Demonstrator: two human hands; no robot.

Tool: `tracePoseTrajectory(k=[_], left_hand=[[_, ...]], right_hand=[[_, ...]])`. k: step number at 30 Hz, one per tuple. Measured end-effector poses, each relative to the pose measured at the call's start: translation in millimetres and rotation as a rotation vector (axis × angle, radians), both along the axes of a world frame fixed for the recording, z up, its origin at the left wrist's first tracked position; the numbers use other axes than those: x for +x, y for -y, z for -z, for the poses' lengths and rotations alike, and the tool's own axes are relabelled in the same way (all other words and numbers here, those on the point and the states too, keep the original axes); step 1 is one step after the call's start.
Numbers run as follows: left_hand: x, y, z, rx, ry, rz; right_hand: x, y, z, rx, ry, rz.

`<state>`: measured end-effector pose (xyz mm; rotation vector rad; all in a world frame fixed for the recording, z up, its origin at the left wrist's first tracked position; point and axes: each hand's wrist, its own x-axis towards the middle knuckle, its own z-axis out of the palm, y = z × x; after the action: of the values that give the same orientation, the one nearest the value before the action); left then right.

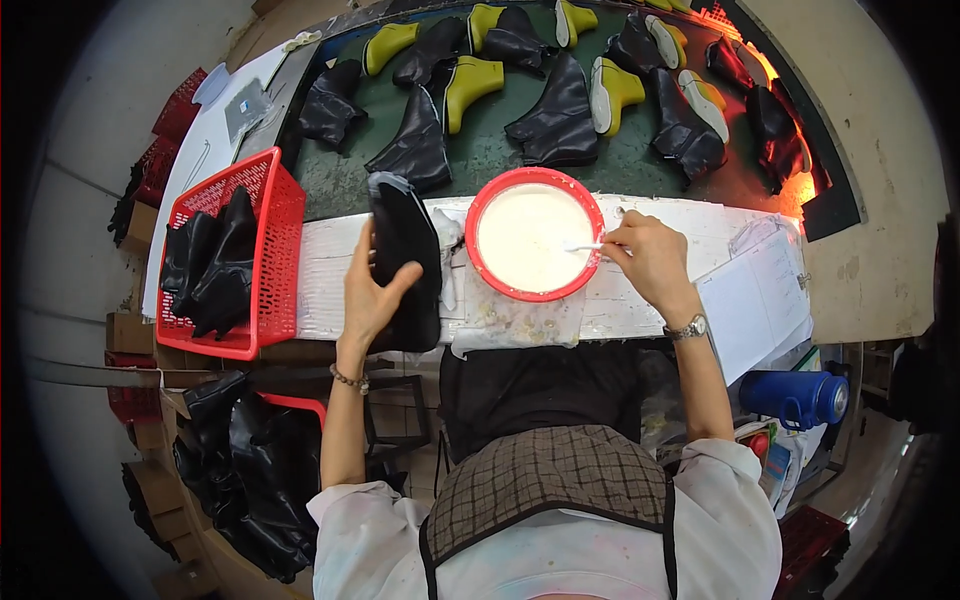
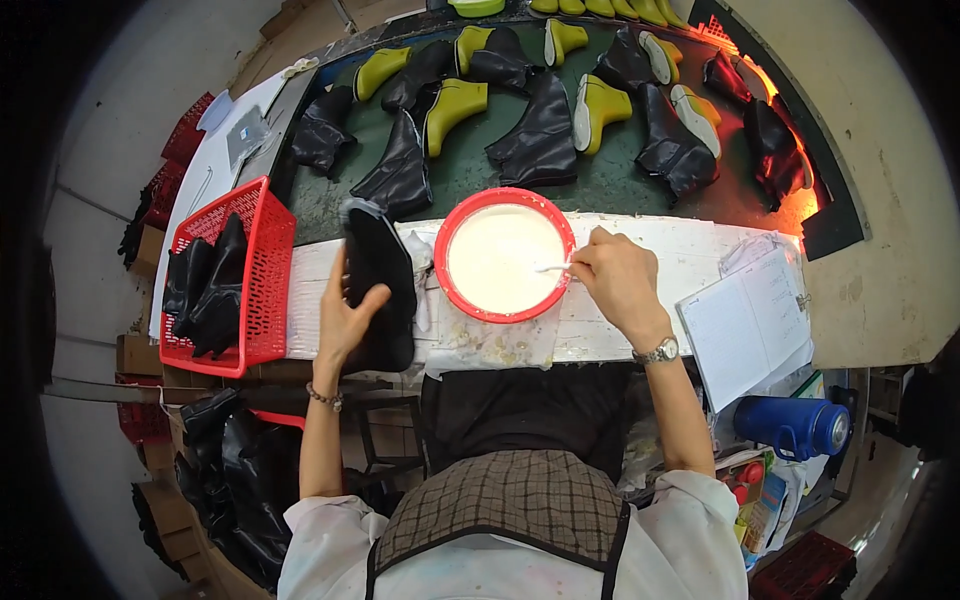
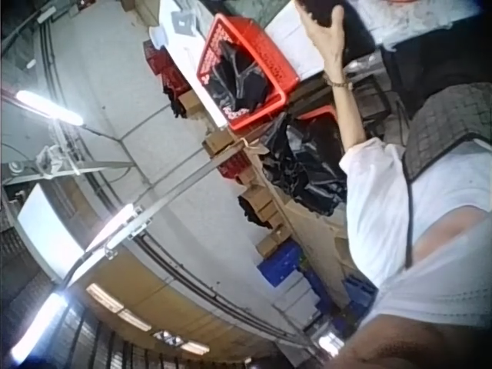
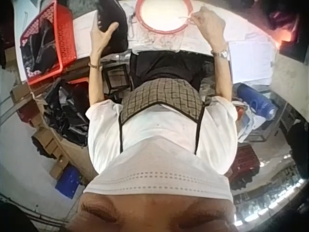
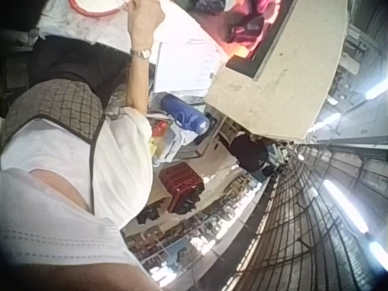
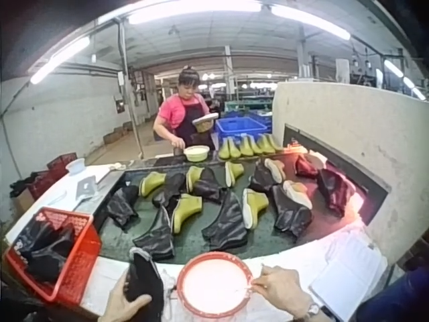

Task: Applying glue to the edges of black shoe uppers using a brush and a bowl of white adhesive liquid.

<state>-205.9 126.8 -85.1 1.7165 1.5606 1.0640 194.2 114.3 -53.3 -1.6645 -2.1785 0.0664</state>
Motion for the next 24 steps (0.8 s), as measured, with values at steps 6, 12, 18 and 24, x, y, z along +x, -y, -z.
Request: tracePoseTrajectory(k=[6, 12, 18, 24], left_hand=[[-19, 44, -1, -0.233, -0.68, 0.211], [-22, 55, -6, -0.266, -0.835, 0.193], [-42, 56, 22, 0.026, -0.506, 0.017], [-10, 67, -13, 0.246, -0.333, 0.076]], right_hand=[[9, 13, 0, -0.11, -0.176, 0.132], [15, 13, 12, -0.126, -0.237, 0.133], [22, 19, 28, -0.124, -0.501, 0.141], [10, 14, 13, 0.033, -0.63, 0.15]])
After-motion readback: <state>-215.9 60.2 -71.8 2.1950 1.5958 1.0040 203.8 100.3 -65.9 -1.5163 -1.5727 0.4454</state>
